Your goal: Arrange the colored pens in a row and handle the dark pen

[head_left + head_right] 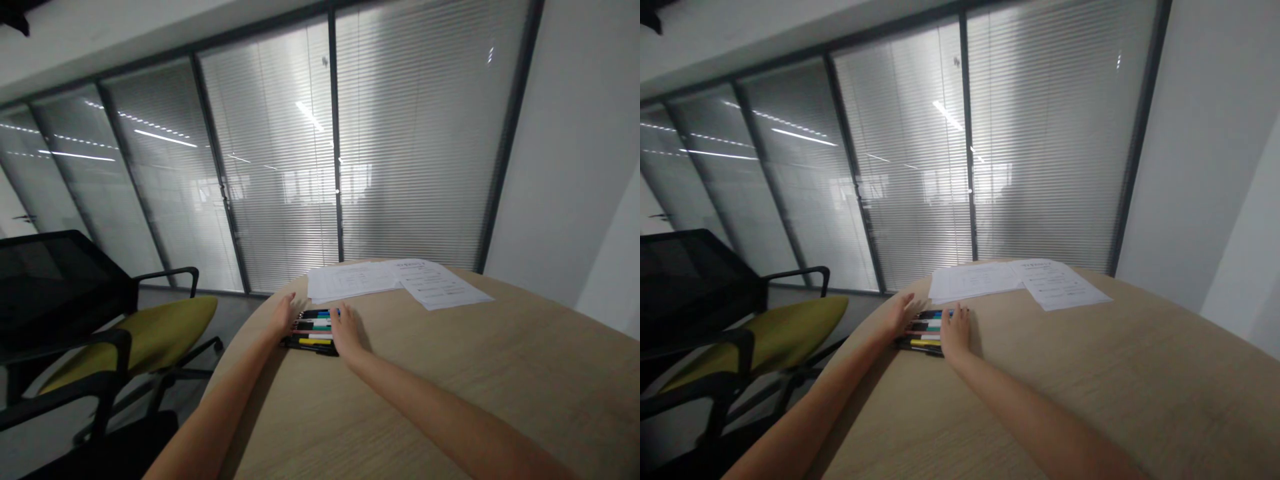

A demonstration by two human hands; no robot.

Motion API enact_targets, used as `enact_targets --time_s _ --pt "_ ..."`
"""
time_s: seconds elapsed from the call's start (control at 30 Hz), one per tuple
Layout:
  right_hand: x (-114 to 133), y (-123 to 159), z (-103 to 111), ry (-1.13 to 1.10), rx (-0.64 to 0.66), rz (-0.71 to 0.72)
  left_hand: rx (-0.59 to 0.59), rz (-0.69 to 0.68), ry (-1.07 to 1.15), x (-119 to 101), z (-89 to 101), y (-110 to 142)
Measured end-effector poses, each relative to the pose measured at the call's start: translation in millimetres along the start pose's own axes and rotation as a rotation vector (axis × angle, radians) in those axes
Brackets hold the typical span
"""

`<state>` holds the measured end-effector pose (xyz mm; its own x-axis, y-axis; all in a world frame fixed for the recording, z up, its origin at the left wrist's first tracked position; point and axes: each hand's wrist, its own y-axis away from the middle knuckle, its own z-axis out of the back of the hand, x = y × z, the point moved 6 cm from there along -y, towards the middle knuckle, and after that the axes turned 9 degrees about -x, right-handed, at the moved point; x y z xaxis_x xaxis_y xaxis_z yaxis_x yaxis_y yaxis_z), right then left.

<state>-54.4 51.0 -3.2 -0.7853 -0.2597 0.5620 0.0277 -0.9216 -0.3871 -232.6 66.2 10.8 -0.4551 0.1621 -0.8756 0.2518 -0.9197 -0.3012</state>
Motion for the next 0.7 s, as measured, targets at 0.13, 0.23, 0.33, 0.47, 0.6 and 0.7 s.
enact_targets --time_s 0.13,0.23,0.33,0.47,0.6,0.7 --pt "7.9 3.4 -8.5 -0.008 -0.021 -0.035 -0.112 0.039 0.065 -0.4 -4.6 1.6" --pt "6.7 2.7 -6.0 -0.016 -0.025 -0.054 -0.131 0.061 0.093 -1.0 -6.6 -1.4" --pt "0.1 -1.0 4.6 -0.026 -0.034 -0.04 -0.141 0.063 0.099 -2.9 -5.5 -5.5" --pt "-11.2 -8.4 19.6 -0.024 -0.057 -0.019 -0.123 0.043 0.058 -6.4 -6.3 -3.9" --pt "-8.3 -8.1 16.2 -0.025 -0.026 -0.032 -0.051 0.0 -0.058 -12.4 -12.6 4.9" --pt "6.4 -1.3 8.2 -0.043 0.011 -0.004 0.017 -0.065 -0.194 -21.0 -17.0 10.1"
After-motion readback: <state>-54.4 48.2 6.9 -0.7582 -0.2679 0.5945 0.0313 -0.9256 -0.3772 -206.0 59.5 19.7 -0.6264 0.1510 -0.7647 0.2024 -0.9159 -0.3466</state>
